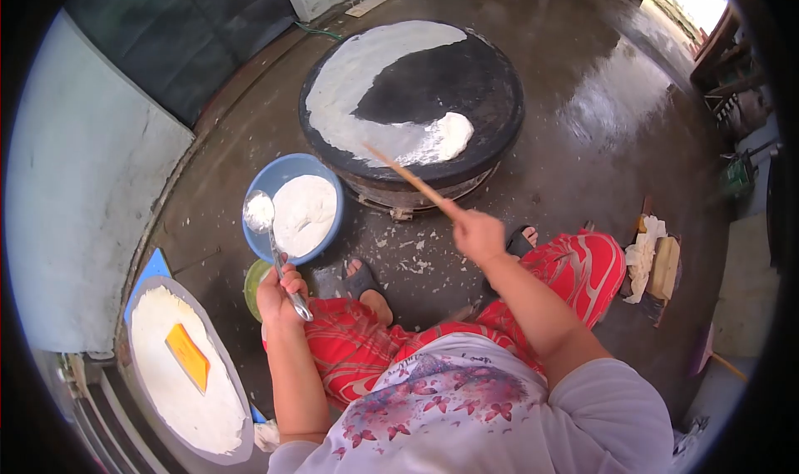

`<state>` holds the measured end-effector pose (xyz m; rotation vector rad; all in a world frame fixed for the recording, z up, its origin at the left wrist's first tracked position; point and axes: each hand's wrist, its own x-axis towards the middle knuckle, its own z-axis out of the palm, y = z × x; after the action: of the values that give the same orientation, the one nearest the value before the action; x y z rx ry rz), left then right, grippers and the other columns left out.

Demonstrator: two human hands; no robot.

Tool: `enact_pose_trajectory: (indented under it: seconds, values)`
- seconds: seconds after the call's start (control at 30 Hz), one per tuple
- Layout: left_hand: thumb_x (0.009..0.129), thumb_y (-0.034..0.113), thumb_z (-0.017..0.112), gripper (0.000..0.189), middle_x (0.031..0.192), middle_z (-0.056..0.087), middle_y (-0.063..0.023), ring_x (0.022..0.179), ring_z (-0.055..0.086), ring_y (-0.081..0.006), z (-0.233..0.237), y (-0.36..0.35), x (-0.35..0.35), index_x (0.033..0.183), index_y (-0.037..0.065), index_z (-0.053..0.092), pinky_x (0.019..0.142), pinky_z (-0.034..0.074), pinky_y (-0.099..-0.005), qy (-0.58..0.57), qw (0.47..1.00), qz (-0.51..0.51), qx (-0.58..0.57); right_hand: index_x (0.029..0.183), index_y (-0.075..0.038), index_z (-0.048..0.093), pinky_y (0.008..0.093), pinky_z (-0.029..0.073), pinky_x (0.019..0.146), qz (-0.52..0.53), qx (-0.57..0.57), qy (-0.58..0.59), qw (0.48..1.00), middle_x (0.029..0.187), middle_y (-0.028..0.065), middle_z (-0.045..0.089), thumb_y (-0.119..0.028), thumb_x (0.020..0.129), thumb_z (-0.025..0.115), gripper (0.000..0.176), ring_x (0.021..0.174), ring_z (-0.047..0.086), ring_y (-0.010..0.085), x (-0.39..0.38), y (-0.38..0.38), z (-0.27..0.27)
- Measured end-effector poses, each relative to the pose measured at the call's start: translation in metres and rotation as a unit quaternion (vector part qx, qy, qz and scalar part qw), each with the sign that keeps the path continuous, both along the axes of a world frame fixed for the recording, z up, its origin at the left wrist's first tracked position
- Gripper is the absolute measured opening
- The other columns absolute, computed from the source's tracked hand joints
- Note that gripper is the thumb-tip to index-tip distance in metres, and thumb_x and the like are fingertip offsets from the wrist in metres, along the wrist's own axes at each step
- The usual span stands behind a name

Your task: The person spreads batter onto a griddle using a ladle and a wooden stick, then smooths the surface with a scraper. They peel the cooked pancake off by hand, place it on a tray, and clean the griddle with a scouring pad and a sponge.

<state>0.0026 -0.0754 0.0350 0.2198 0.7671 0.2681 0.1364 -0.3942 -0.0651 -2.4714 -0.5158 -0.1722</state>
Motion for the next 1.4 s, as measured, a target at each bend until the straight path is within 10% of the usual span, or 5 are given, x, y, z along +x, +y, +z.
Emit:
enact_pose_trajectory:
  seconds: [0.73, 1.0, 1.17, 1.27, 1.4]
  values:
    - [0.093, 0.017, 0.035, 0.027, 0.072, 0.046, -0.0053, 0.05, 0.041, -0.0084, -0.001, -0.023, 0.052, 0.105, -0.004, 0.048, 0.04, 0.035, -0.0198, 0.036, 0.999, 0.019, -0.001, 0.108, -0.024, 0.063, 0.0385, 0.047, 0.055, -0.097, 0.103, -0.026, 0.99, 0.064, 0.0107, 0.053, -0.011, 0.069, 0.059, 0.041, 0.058, 0.058, 0.0258, 0.119, -0.105, 0.011]
    - [0.092, 0.013, 0.037, 0.025, 0.071, 0.047, -0.006, 0.049, 0.04, -0.0081, -0.008, -0.028, 0.067, 0.107, -0.004, 0.047, 0.039, 0.035, -0.0187, 0.06, 0.997, 0.03, 0.036, 0.116, -0.023, 0.057, 0.0378, 0.045, 0.05, -0.01, -0.147, -0.151, 0.977, 0.059, 0.0066, 0.05, -0.006, 0.067, 0.058, 0.052, 0.055, 0.055, 0.0251, 0.189, -0.194, 0.02]
    - [0.093, 0.015, 0.035, 0.025, 0.071, 0.047, -0.0047, 0.049, 0.04, -0.0079, -0.008, -0.035, 0.085, 0.104, -0.004, 0.048, 0.039, 0.035, -0.0184, 0.084, 0.995, 0.035, 0.027, 0.105, -0.017, 0.062, 0.0416, 0.048, 0.065, -0.098, 0.065, 0.085, 0.989, 0.084, 0.0154, 0.062, -0.012, 0.072, 0.054, 0.035, 0.073, 0.06, 0.0343, 0.21, -0.146, 0.031]
    - [0.093, 0.016, 0.035, 0.025, 0.072, 0.047, -0.0046, 0.049, 0.04, -0.0078, -0.011, -0.033, 0.089, 0.104, -0.004, 0.048, 0.039, 0.034, -0.0185, 0.09, 0.995, 0.035, 0.032, 0.107, -0.023, 0.063, 0.0371, 0.047, 0.053, 0.158, -0.082, -0.083, 0.981, 0.062, 0.0066, 0.055, -0.007, 0.065, 0.056, 0.046, 0.057, 0.056, 0.0263, 0.188, -0.192, 0.029]
    - [0.093, 0.016, 0.035, 0.026, 0.069, 0.047, -0.0047, 0.048, 0.04, -0.0078, -0.006, -0.045, 0.101, 0.105, -0.003, 0.048, 0.038, 0.034, -0.0189, 0.099, 0.993, 0.039, 0.051, 0.109, -0.024, 0.062, 0.0351, 0.045, 0.051, 0.035, -0.129, -0.176, 0.975, 0.06, 0.0048, 0.05, -0.005, 0.064, 0.057, 0.049, 0.058, 0.056, 0.0238, 0.267, -0.223, 0.015]
